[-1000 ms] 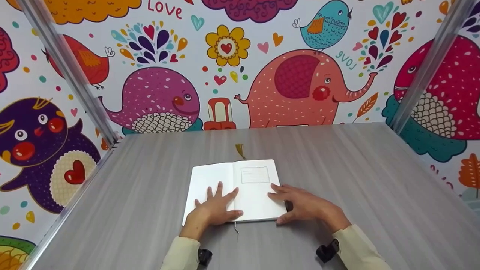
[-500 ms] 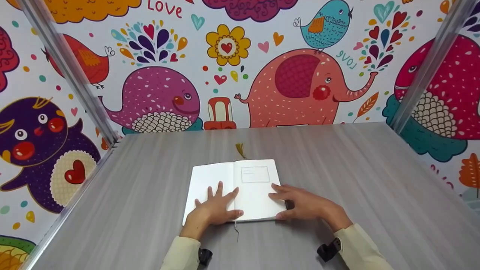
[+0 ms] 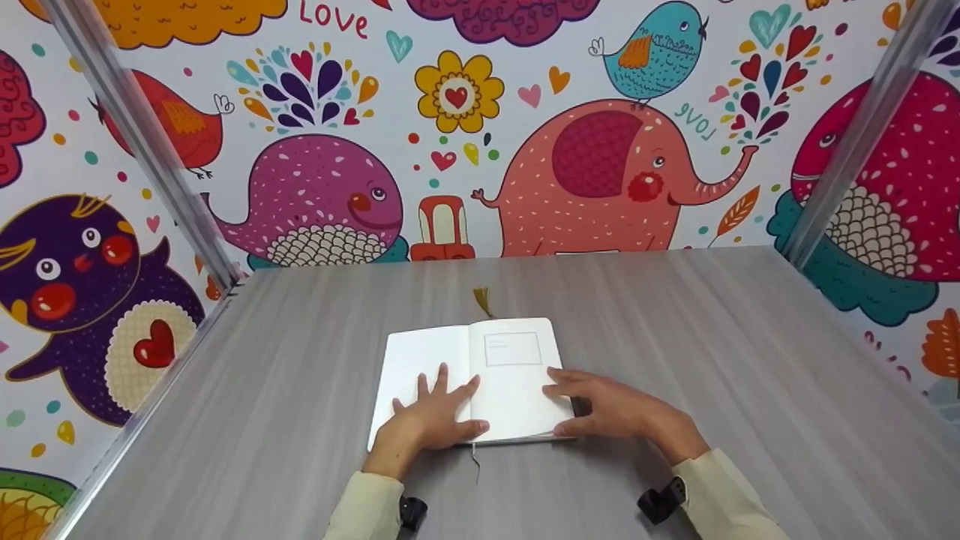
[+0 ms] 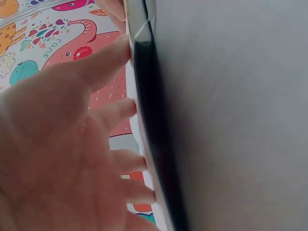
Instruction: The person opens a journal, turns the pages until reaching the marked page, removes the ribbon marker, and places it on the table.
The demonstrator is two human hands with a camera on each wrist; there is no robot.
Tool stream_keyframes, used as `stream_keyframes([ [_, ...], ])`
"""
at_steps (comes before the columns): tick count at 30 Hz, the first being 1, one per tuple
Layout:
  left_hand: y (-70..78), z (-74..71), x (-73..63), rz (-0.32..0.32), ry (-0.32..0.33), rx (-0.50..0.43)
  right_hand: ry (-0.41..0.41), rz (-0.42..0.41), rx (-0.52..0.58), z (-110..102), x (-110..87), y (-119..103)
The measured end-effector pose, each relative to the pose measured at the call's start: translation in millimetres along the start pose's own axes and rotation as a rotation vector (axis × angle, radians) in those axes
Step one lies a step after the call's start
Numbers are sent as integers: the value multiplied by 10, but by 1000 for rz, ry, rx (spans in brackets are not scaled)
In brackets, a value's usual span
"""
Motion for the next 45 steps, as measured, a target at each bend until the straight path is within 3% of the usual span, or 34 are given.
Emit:
stream_keyframes([
  [12, 2, -5, 6, 7, 0, 8, 67, 140, -15, -20, 5, -53],
  [24, -10, 5, 14, 3, 1, 6, 139, 88, -11, -3, 26, -53],
  [34, 1, 1, 5, -7, -1, 11, 304, -16, -179, 38, 64, -65],
  [45, 5, 7, 14, -2, 2, 22, 295, -23, -57, 23, 63, -99],
])
Point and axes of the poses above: each hand's wrist, its own x-axis towards the middle knuckle, its own z-axis out of the palm, y = z × x, the point moved 1 cm from there along x, towards the middle knuckle, and after that the axes turned 9 degrees about -z, right-handed, at the moved point
